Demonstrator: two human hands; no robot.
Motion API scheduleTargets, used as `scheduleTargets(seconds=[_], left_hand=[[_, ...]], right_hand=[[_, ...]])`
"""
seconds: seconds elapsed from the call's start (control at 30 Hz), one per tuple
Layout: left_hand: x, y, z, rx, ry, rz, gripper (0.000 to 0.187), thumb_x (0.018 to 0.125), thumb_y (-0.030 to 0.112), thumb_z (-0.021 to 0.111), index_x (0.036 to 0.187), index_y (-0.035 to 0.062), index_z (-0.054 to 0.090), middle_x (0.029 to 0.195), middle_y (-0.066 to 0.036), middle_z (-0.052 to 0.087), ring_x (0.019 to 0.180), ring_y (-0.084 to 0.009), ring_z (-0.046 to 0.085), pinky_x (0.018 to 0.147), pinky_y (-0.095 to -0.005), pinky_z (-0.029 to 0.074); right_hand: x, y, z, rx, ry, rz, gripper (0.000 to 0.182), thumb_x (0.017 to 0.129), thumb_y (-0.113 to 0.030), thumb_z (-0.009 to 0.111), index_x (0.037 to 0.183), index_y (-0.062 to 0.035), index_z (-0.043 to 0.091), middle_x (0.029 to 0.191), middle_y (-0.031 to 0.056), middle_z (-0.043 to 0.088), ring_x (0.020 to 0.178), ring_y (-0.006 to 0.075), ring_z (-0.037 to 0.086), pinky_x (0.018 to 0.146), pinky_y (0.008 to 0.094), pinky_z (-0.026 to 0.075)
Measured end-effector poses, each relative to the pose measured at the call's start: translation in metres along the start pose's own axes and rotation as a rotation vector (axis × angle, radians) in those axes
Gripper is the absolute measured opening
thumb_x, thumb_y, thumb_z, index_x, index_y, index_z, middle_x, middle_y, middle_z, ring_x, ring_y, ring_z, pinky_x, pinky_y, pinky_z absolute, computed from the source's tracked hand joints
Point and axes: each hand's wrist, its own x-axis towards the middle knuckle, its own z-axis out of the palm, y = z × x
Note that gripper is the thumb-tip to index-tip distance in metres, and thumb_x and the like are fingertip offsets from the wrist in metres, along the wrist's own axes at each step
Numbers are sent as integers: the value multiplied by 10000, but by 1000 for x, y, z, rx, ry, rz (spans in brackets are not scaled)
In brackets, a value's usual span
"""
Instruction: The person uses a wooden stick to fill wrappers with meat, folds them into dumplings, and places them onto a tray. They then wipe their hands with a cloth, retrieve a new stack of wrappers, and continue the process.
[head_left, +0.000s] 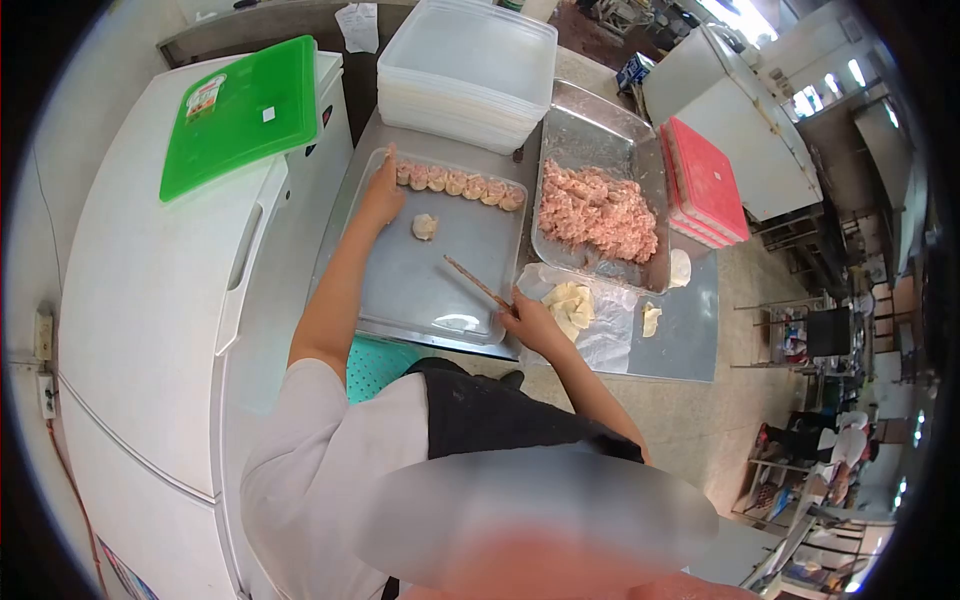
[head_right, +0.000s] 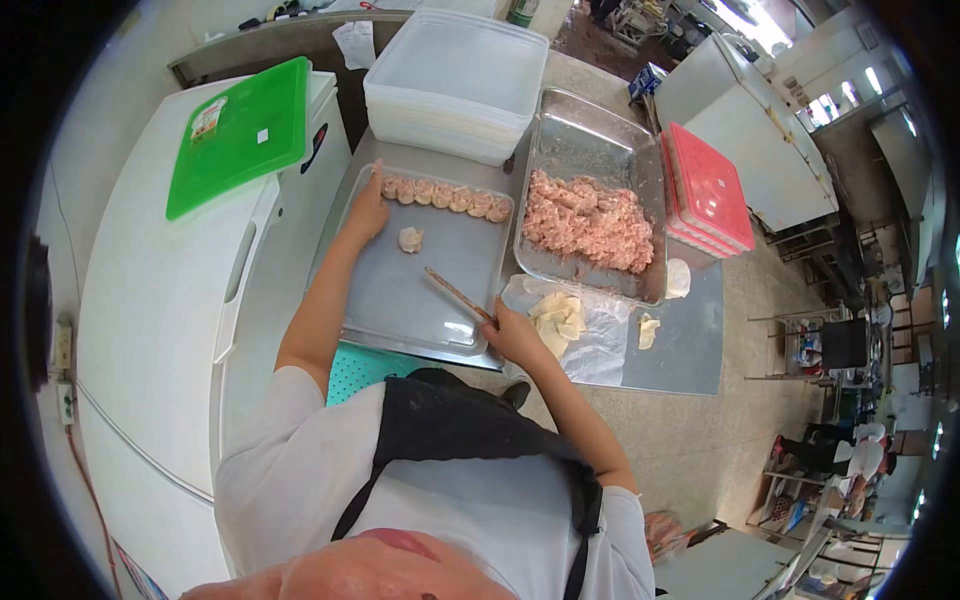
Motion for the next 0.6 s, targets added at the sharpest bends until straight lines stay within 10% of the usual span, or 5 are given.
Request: scheduleTargets(seconds=[0.07,0.27,0.6], left_hand=[[-2,-12,4,206,173,294,715,762,-29,517,1435,44,286,1282,-266,492,1211,-405,445,1019,-452,365],[-60,38,-8,211,-245,278,585,759,49,585,1329,73,454,1301,-198,504,1206,-364,454,1027,-436,371],[-43,25,-34,309,-96,353,538,730,137,677,1248,130,533,1145,-105,593,1120,-294,508,910,-431,422]], right_hand=[[-2,-3,-4,7,-21,18,671,834,-257,611,1327,126,364,867,267,644,820,389,646,729,421,502],[-3,2,-6,19,-10,19,700,852,-344,635,1335,98,385,825,226,640,767,325,643,690,379,489],[-4,-6,-8,34,-38,47,683,850,-308,629,1309,135,386,880,260,643,820,360,648,719,403,499]])
